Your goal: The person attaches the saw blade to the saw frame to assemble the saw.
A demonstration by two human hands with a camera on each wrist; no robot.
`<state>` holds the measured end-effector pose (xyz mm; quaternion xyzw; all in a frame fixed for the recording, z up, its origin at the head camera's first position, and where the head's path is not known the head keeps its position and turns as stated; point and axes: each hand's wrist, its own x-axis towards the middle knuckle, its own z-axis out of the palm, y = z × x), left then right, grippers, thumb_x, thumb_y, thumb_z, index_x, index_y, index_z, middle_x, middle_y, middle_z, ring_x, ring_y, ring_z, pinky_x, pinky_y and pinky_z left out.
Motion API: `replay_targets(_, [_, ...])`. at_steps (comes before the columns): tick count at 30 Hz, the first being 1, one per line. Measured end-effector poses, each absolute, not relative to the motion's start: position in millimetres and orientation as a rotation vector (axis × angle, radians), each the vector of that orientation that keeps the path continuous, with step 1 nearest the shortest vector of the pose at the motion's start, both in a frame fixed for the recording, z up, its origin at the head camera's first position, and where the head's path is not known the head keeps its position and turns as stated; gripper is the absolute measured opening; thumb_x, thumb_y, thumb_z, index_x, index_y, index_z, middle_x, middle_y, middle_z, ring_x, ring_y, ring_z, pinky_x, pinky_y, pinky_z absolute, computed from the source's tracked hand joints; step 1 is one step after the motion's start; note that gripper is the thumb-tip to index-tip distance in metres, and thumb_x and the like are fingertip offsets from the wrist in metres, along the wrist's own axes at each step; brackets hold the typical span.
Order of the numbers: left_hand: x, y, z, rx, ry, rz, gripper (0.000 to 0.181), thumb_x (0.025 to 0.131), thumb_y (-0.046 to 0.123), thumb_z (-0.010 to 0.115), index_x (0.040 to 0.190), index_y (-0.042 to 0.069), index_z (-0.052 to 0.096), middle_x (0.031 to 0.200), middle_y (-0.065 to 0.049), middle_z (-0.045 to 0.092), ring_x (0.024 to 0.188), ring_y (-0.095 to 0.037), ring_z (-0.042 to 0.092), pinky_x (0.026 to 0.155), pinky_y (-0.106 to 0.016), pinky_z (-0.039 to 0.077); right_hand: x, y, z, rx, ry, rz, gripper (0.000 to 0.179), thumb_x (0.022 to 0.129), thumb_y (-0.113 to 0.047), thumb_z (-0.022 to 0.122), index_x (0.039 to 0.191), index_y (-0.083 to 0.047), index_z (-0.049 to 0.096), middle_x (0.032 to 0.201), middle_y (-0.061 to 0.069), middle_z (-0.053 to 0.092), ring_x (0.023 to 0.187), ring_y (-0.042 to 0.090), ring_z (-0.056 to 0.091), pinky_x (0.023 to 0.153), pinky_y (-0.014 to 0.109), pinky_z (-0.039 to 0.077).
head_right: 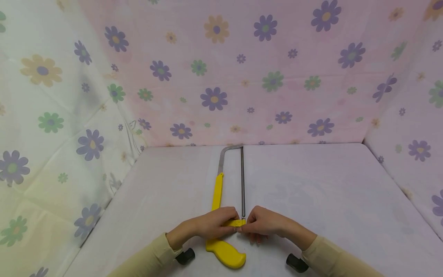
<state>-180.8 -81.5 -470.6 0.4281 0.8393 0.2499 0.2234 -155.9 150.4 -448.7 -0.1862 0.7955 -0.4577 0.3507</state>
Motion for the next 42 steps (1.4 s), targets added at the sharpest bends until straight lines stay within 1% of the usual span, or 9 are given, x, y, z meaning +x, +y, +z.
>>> replay_targets(8, [-181,-81,-473,1.185,2.314,0.694,0.011,0.105,0.021,0.059,0.113,0.014,0.063,0.101,0.011,0.055,0.089,-0.001,0.049,0.083,-0.016,0.044,-155,150,-448,-0.473,2.064,-1.189,0.041,0.096,-0.03,0.071,0.074,0.004,0.072,0.059,0.002,0.061,0.046,0.011,0.046,0.044,0.021,0.031])
replay_targets(14, [-182,-82,-473,1.193,2.321,0.689,0.011,0.105,0.021,0.059,0.114,0.014,0.063,0.101,0.012,0.055,0.089,-0.001,0.049,0.083,-0.016,0.044,-157,151,-448,-0.475,2.075,-1.173,0.038,0.095,-0.03,0.072,0.073,0.002,0.073,0.06,0.002,0.062,0.047,0.011,0.046,0.044,0.021,0.032])
replay_targets(21, [-182,-81,-472,1.181,2.328,0.676,0.012,0.105,0.022,0.06,0.114,0.014,0.063,0.101,0.012,0.055,0.089,-0.002,0.049,0.083,-0.017,0.044,-158,157,-446,-0.525,2.055,-1.181,0.034,0.097,-0.026,0.069,0.077,0.0,0.075,0.063,0.004,0.064,0.049,0.012,0.048,0.045,0.022,0.032])
replay_targets(27, [-182,-81,-472,1.178,2.331,0.671,0.011,0.104,0.023,0.061,0.113,0.015,0.063,0.1,0.012,0.055,0.089,-0.001,0.049,0.083,-0.017,0.044,-159,161,-446,-0.552,2.069,-1.172,0.026,0.096,-0.021,0.07,0.08,-0.002,0.073,0.063,0.002,0.06,0.051,0.012,0.047,0.046,0.023,0.033])
replay_targets(35, [-186,-81,-482,1.236,2.333,0.667,0.014,0.107,0.025,0.057,0.115,0.015,0.063,0.103,0.01,0.057,0.09,-0.003,0.05,0.083,-0.019,0.045,-159,162,-448,-0.532,2.065,-1.17,0.018,0.094,-0.015,0.071,0.082,-0.002,0.07,0.063,0.001,0.058,0.051,0.011,0.044,0.046,0.023,0.034])
replay_targets(42, [-182,-81,-473,1.194,2.337,0.674,0.011,0.105,0.023,0.061,0.112,0.016,0.063,0.1,0.012,0.055,0.089,-0.001,0.049,0.083,-0.017,0.044,-159,161,-449,-0.539,2.062,-1.176,0.014,0.093,-0.011,0.071,0.082,-0.002,0.072,0.064,0.0,0.059,0.05,0.01,0.042,0.046,0.023,0.032])
